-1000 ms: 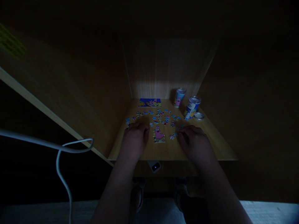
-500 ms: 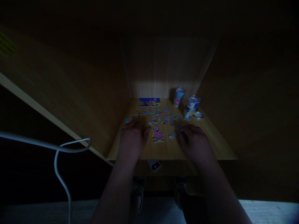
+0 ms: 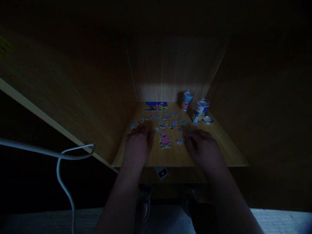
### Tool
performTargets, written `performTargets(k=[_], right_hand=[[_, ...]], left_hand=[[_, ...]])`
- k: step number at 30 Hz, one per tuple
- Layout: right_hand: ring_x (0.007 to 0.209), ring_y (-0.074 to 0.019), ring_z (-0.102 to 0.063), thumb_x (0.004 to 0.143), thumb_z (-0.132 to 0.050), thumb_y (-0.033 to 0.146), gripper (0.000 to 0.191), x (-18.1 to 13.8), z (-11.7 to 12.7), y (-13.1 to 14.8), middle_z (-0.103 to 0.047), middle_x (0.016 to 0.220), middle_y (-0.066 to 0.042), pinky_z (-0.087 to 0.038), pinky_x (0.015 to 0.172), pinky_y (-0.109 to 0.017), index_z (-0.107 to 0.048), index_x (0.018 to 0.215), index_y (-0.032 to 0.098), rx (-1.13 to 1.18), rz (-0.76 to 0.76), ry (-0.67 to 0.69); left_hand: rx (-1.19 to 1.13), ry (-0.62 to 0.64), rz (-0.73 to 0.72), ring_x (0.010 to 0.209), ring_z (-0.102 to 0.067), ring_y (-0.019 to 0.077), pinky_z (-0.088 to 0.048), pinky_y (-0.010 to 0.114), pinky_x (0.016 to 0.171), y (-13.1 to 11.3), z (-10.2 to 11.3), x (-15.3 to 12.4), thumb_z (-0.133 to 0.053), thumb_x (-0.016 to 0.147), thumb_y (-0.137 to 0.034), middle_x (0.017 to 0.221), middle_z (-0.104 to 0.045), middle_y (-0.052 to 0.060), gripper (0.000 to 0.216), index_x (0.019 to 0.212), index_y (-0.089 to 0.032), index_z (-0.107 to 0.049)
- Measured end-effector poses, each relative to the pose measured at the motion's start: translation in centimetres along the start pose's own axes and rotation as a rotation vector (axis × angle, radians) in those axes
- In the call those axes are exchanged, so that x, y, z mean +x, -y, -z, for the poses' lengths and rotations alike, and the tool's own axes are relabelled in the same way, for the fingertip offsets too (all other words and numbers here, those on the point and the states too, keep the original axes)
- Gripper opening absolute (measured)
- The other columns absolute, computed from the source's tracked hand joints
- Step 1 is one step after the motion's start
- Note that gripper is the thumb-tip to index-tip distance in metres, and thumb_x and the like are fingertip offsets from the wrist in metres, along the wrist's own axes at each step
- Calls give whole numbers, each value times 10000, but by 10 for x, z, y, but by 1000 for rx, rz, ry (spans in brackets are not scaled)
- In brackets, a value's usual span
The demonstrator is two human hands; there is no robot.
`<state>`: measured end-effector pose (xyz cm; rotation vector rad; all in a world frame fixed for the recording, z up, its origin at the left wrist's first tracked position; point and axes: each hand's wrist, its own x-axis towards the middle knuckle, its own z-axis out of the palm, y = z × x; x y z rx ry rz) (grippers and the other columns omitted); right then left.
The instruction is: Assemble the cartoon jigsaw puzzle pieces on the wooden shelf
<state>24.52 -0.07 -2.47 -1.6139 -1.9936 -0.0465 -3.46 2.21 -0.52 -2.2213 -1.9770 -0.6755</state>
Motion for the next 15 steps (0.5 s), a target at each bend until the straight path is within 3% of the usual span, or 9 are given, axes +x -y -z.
performTargets(k=[15], right_hand=[[1118,-324,-719,1110,-596,323,225,0,-1,-2,-807,1205,-113,-559,1040,-477,-805,1105,239,15,5,10]], left_hand=[[-16,56,23,995,-798,312,-598,450,921,-1,2,2,-675,1101,-351,1088,-851,122,190,1014,-218,-778]])
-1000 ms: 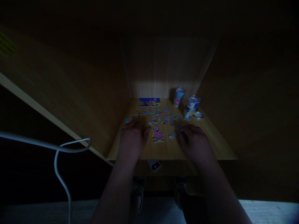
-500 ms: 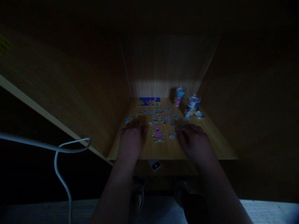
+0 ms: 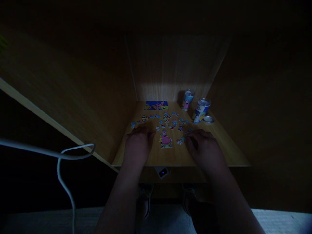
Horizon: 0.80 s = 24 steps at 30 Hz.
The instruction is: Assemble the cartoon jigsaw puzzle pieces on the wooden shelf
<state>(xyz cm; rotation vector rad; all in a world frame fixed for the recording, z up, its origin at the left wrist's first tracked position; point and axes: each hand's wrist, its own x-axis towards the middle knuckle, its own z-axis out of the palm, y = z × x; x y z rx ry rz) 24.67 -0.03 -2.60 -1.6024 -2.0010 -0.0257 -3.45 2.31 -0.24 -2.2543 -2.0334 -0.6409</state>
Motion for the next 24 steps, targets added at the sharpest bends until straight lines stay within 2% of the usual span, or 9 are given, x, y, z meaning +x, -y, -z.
performTargets(k=[6,11,24], right_hand=[[1111,-333,-718,1107,-597,316,231,1,1,1,-809,1189,-128,-562,1013,-477,-808,1092,222,-16,6,-5],[1111,-334,-720,1114,-594,332,234,1,-1,0,-810,1196,-119,-563,1026,-484,-803,1095,230,4,6,-15],[1106,-326,-725,1115,-605,329,231,1,-3,-1,-814,1207,-119,-562,1040,-479,-813,1089,232,-23,13,-20]], left_hand=[[33,99,85,1145,-788,327,-586,456,1031,-11,11,0,-682,1117,-323,1206,-840,120,175,1099,-203,-808],[21,102,96,1193,-775,317,-584,437,1052,-15,16,1,-688,1114,-292,1254,-826,111,146,1108,-203,-804],[-21,103,57,1109,-785,301,-581,428,1012,-10,12,2,-699,1099,-254,1132,-838,99,110,1060,-208,-791]])
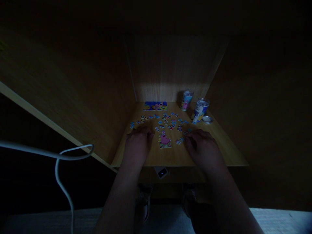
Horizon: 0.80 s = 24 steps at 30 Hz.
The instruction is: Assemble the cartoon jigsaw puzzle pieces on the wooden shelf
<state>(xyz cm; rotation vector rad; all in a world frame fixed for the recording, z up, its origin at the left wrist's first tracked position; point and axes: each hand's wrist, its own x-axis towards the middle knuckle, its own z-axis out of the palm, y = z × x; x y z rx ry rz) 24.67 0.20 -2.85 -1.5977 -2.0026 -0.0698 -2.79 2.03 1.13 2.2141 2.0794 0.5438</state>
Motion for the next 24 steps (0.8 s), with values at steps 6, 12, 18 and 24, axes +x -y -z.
performTargets(k=[6,12,18,24], right_hand=[[1140,-331,-720,1112,-612,315,229,-1,1,1,-805,1214,-118,-564,1053,-482,-819,1140,221,7,-12,3],[1126,-337,-720,1112,-608,310,222,-1,2,5,-808,1200,-112,-561,1031,-484,-816,1121,231,2,-17,1],[1129,-322,-722,1110,-615,308,205,-1,2,4,-811,1209,-107,-557,1030,-460,-808,1118,238,13,-25,9],[1122,-316,-724,1107,-605,302,219,0,2,5,-809,1203,-115,-558,1033,-461,-812,1100,232,6,-20,2]], left_hand=[[-19,-5,-39,1063,-776,290,-580,409,974,2,-6,2,-696,1091,-213,1111,-829,102,100,1035,-198,-778],[-58,-38,-74,1052,-772,277,-585,386,968,4,-10,2,-677,1078,-150,1093,-824,91,135,1036,-216,-786],[-43,-81,-125,1056,-762,282,-587,395,974,5,-11,0,-659,1089,-163,1093,-814,100,150,1017,-209,-782],[-32,-57,-127,1095,-763,285,-593,388,996,4,-9,-1,-654,1095,-157,1119,-809,102,156,1032,-202,-790]])
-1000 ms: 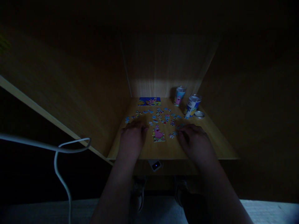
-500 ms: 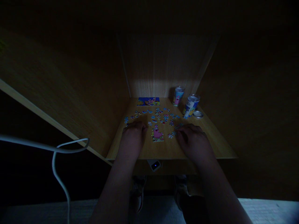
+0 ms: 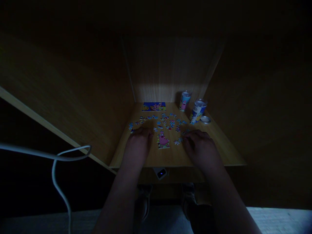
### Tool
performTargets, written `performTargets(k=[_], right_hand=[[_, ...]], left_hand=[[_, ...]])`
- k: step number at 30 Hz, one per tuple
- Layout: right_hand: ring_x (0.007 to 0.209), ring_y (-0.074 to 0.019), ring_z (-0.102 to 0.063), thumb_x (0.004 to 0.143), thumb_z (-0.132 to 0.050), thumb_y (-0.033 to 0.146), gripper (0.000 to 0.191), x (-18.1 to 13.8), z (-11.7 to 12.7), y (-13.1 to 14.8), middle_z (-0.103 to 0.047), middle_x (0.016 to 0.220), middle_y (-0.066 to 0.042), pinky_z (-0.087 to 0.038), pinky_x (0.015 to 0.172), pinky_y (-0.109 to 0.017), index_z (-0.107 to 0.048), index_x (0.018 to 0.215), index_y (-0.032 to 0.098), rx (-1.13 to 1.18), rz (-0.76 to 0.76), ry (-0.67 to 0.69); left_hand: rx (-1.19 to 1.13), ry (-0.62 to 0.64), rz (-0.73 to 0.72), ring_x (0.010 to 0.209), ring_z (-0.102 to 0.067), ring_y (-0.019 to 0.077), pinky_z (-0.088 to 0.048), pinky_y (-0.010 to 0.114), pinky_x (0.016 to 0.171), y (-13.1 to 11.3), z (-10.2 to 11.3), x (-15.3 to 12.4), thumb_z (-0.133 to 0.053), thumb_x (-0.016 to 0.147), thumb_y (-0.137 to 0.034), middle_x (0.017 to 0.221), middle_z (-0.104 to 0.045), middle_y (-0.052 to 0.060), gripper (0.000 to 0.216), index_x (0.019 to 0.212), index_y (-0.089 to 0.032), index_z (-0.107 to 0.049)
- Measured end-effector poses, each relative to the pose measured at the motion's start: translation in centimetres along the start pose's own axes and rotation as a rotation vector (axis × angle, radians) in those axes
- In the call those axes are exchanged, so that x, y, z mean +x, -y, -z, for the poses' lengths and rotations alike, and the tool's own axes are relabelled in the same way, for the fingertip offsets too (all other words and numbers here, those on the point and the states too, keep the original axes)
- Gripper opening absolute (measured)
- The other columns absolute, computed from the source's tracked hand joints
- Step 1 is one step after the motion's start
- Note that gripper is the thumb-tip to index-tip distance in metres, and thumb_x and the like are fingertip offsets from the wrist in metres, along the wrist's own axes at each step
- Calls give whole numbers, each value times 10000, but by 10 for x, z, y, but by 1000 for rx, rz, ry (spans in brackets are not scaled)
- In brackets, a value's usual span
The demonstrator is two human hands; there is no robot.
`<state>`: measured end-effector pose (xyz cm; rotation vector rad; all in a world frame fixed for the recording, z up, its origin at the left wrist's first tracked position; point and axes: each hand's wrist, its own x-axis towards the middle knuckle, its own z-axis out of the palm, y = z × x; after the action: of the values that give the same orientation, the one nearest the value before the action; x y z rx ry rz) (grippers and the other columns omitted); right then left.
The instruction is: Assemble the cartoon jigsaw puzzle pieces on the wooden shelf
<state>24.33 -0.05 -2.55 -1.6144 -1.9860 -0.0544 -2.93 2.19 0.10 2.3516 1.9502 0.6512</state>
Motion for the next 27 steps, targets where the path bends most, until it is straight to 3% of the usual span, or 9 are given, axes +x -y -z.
performTargets(k=[8,20,27], right_hand=[[1117,-325,-725,1096,-614,310,203,0,-2,-4,-813,1200,-120,-575,1027,-479,-805,1089,243,8,9,0],[1140,-328,-721,1103,-610,317,220,0,-2,-4,-809,1217,-113,-560,1071,-490,-814,1109,236,18,-3,13],[1126,-333,-719,1109,-600,318,232,-1,-1,-3,-809,1223,-125,-571,1039,-491,-813,1118,226,20,8,-9]], left_hand=[[31,4,16,1121,-766,286,-606,394,1001,-2,1,-2,-586,1119,-161,1177,-800,111,201,1093,-195,-782],[-17,10,15,1079,-769,285,-603,390,973,-7,6,-1,-670,1103,-190,1117,-802,103,150,1016,-193,-792],[20,2,8,1091,-773,282,-598,383,974,-7,7,-2,-624,1129,-213,1131,-812,99,190,1027,-206,-785]])
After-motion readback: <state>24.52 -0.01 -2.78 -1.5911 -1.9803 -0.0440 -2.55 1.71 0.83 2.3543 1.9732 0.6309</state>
